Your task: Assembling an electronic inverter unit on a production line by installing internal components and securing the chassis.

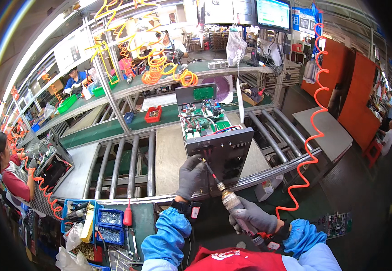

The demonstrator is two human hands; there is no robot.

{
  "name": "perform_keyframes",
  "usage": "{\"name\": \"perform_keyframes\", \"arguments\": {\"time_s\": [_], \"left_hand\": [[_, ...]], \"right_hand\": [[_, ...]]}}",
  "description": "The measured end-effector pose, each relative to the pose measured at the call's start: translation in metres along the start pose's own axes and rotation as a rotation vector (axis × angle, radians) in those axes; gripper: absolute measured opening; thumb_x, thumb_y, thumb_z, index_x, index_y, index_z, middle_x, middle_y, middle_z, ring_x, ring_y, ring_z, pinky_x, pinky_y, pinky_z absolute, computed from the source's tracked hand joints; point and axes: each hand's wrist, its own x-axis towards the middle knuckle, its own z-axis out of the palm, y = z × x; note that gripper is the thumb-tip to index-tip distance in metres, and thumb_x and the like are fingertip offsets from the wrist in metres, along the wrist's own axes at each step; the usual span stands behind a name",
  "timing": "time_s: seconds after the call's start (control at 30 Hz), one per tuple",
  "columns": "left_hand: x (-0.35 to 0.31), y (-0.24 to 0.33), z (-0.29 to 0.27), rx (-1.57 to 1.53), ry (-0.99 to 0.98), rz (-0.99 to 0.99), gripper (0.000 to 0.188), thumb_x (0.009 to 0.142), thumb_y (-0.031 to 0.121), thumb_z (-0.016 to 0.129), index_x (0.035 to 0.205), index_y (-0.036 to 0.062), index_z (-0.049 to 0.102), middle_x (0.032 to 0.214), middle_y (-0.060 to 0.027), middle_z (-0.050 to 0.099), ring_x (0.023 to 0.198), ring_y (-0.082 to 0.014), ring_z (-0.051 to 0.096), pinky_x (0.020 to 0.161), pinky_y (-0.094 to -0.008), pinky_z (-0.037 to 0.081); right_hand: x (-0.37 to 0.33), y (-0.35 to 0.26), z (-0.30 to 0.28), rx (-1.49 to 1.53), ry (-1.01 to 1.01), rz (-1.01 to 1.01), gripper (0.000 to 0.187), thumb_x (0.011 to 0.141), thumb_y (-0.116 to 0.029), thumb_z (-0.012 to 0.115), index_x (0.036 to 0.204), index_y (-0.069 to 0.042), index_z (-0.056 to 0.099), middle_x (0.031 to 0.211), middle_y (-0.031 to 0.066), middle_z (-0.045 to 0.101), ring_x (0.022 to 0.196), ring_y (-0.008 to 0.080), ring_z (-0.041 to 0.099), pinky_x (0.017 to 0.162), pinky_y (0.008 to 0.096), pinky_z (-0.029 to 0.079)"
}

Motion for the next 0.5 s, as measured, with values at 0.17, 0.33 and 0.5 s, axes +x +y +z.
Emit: {"name": "perform_keyframes", "arguments": {"time_s": [0.17,0.33,0.5], "left_hand": [[0.004,-0.001,0.001,0.3,0.081,0.054,0.014,0.092,0.006,0.062,0.104,0.0002,0.063,0.091,-0.0057,0.066,0.081,-0.0103,0.062,0.072,-0.0249,0.051],[0.001,0.003,0.004,0.209,0.121,-0.001,0.009,0.092,0.006,0.06,0.098,-0.0005,0.062,0.081,-0.0044,0.066,0.072,-0.009,0.061,0.065,-0.0242,0.05],[-0.001,0.0,0.003,0.122,0.107,-0.003,0.014,0.089,0.009,0.064,0.097,-0.0021,0.064,0.086,-0.0071,0.068,0.076,-0.0082,0.061,0.068,-0.0255,0.05]], "right_hand": [[0.008,-0.001,0.004,-0.009,0.009,-0.004,0.053,0.092,-0.021,0.062,0.136,-0.008,0.034,0.084,0.0088,0.059,0.062,0.0167,0.062,0.054,0.033,0.055],[0.018,-0.002,0.007,-0.048,0.021,0.028,0.049,0.092,-0.023,0.061,0.132,-0.008,0.037,0.082,0.0083,0.059,0.059,0.0167,0.061,0.052,0.0332,0.055],[0.025,-0.003,0.01,-0.022,0.029,0.014,0.047,0.092,-0.022,0.061,0.13,-0.008,0.038,0.08,0.008,0.06,0.058,0.0166,0.06,0.051,0.0332,0.054]]}}
